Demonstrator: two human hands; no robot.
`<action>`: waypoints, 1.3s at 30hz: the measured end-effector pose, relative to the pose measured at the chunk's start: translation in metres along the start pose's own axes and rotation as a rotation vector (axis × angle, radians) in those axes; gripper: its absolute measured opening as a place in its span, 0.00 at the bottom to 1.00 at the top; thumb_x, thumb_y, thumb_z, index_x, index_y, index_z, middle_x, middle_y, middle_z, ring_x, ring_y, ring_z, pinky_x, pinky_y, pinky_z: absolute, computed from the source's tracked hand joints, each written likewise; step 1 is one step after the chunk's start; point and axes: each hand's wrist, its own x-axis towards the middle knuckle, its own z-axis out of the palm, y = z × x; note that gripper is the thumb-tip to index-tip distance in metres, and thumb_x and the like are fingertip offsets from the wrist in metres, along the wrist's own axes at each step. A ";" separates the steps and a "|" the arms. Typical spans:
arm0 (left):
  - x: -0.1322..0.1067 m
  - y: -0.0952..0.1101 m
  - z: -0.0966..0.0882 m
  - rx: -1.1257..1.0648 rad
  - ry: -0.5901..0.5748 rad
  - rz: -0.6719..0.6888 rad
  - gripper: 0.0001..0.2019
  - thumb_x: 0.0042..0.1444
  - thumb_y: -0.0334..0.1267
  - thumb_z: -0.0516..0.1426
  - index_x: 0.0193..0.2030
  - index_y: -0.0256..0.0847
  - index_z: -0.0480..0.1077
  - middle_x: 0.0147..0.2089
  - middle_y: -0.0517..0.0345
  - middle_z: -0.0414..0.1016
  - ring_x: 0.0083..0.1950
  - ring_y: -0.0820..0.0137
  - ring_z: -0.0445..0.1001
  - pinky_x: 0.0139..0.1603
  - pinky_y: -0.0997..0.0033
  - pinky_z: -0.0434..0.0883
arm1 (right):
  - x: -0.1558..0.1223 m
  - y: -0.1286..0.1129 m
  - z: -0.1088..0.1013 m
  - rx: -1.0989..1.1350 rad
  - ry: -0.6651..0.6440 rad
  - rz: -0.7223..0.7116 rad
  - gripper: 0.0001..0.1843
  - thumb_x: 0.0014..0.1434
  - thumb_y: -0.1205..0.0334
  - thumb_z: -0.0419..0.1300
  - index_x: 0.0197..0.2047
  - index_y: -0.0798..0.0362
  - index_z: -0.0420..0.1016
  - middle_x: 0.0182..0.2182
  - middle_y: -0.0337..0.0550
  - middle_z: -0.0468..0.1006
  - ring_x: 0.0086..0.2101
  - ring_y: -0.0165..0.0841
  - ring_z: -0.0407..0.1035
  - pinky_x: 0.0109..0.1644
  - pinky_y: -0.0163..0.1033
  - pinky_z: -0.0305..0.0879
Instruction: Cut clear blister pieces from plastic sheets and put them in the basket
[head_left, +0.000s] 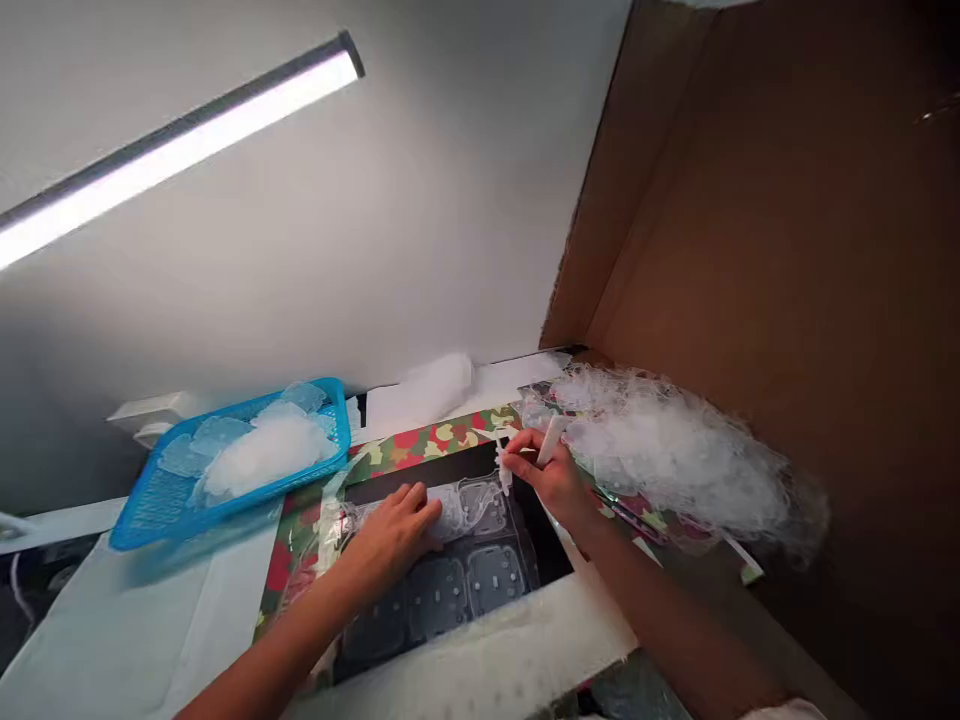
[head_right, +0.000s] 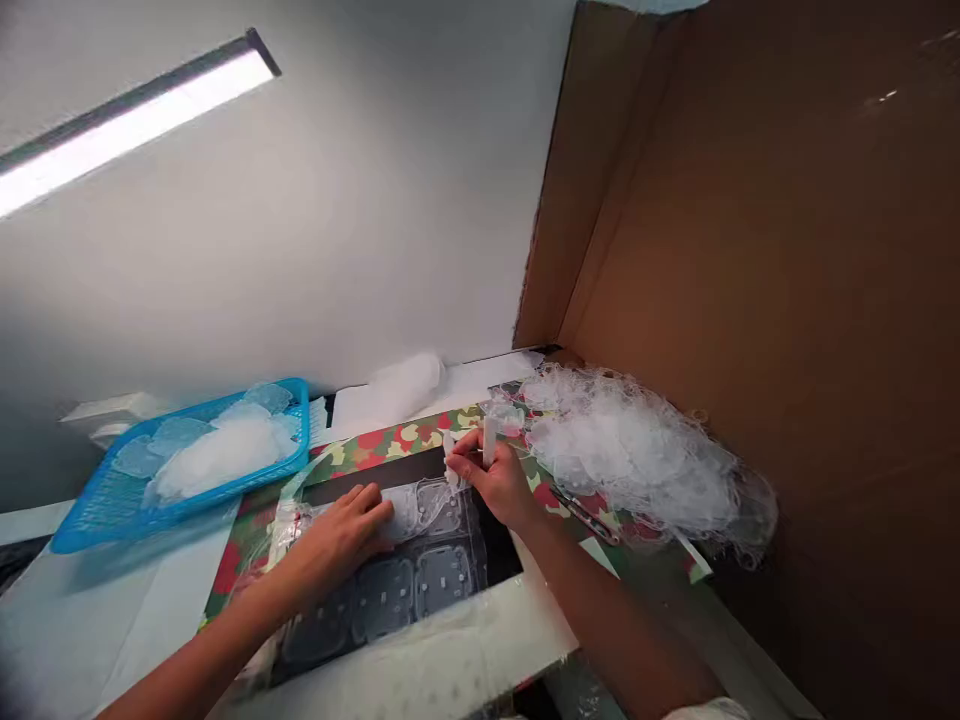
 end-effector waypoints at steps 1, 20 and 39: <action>-0.001 0.000 0.004 0.004 0.017 0.036 0.03 0.62 0.35 0.57 0.38 0.39 0.67 0.43 0.51 0.68 0.40 0.63 0.64 0.38 0.64 0.62 | -0.001 0.001 0.000 0.032 0.000 0.009 0.12 0.56 0.53 0.65 0.32 0.54 0.72 0.28 0.37 0.69 0.28 0.27 0.62 0.31 0.34 0.57; -0.012 -0.002 0.021 -0.002 0.062 0.182 0.10 0.68 0.29 0.45 0.36 0.39 0.63 0.39 0.53 0.68 0.37 0.65 0.62 0.42 0.63 0.59 | 0.000 -0.004 0.000 0.468 -0.083 0.159 0.17 0.57 0.53 0.65 0.30 0.53 0.63 0.19 0.28 0.54 0.18 0.20 0.42 0.21 0.31 0.37; 0.056 0.041 -0.026 -1.626 0.132 -0.245 0.19 0.62 0.49 0.56 0.54 0.42 0.71 0.46 0.52 0.76 0.43 0.67 0.73 0.44 0.68 0.71 | -0.005 -0.006 0.002 0.329 -0.211 0.116 0.15 0.57 0.53 0.65 0.30 0.53 0.67 0.34 0.38 0.72 0.22 0.22 0.55 0.24 0.32 0.48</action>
